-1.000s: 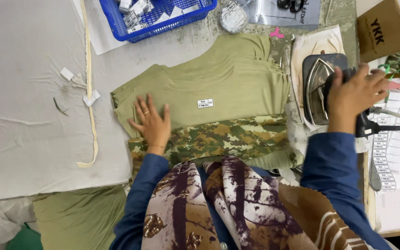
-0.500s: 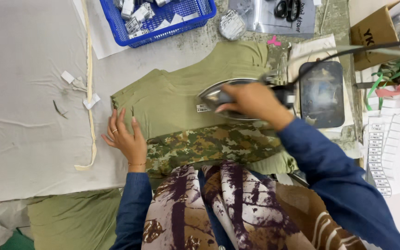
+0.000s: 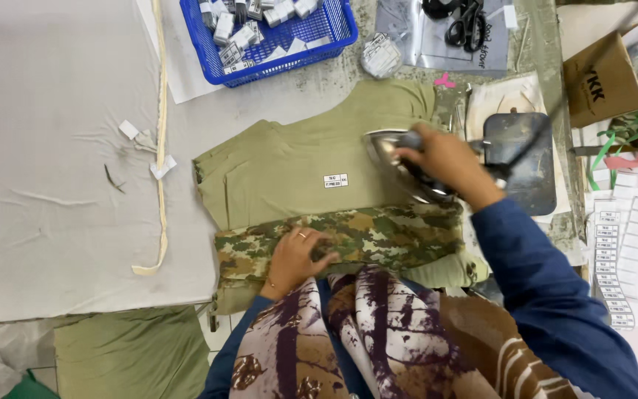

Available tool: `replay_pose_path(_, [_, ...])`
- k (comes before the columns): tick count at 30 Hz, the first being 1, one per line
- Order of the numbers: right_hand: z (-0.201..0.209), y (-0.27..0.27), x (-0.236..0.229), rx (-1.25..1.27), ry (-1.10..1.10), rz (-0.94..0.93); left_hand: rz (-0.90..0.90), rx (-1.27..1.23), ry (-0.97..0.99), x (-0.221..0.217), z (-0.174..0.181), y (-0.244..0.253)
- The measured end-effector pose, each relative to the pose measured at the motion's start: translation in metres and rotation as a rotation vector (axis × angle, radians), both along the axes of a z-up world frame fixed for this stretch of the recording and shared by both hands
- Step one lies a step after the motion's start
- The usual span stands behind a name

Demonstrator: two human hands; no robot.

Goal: The person irons a green t-shirt laid out on a table. They repeatedly place small white labels on the shirt and press them with an iron. The person also folds the shirt and handles a roll of labels from a blue basket.

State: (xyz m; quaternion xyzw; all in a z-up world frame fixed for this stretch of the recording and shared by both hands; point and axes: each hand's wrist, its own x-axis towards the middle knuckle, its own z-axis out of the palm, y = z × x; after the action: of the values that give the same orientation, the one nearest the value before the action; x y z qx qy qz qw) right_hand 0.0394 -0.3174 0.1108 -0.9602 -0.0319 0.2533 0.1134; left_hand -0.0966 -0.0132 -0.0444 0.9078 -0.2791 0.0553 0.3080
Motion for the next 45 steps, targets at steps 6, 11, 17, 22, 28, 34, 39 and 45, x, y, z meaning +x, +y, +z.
replay_pose_path(6, [-0.106,-0.244,-0.009,-0.066,-0.245,-0.580,-0.138,0.092,0.153,0.001,-0.037,-0.009])
replay_pose_path(11, [-0.130,-0.285,-0.034,-0.147,-0.385,-0.742,-0.115,0.063,0.258,0.009,-0.041,-0.013])
replay_pose_path(17, [-0.031,-0.073,-0.044,-0.374,-0.459,-0.524,-0.149,0.027,0.275,0.012,-0.022,-0.019])
replay_pose_path(22, [-0.043,0.092,-0.108,0.353,0.042,0.362,0.010,0.177,0.157,0.001,-0.028,-0.018])
replay_pose_path(28, [-0.121,0.082,-0.122,0.174,-0.488,0.463,0.003,0.292,0.065,-0.012,-0.011,-0.003])
replay_pose_path(34, [-0.186,0.021,-0.142,-0.096,-0.525,0.497,-0.003,0.425,0.592,0.001,0.014,0.035])
replay_pose_path(39, [-0.076,0.011,-0.111,0.164,0.084,0.125,0.111,0.425,0.836,0.023,0.066,0.055])
replay_pose_path(45, [-0.054,0.005,-0.083,0.211,-0.024,-0.004,0.364,0.346,0.732,0.051,0.099,0.060])
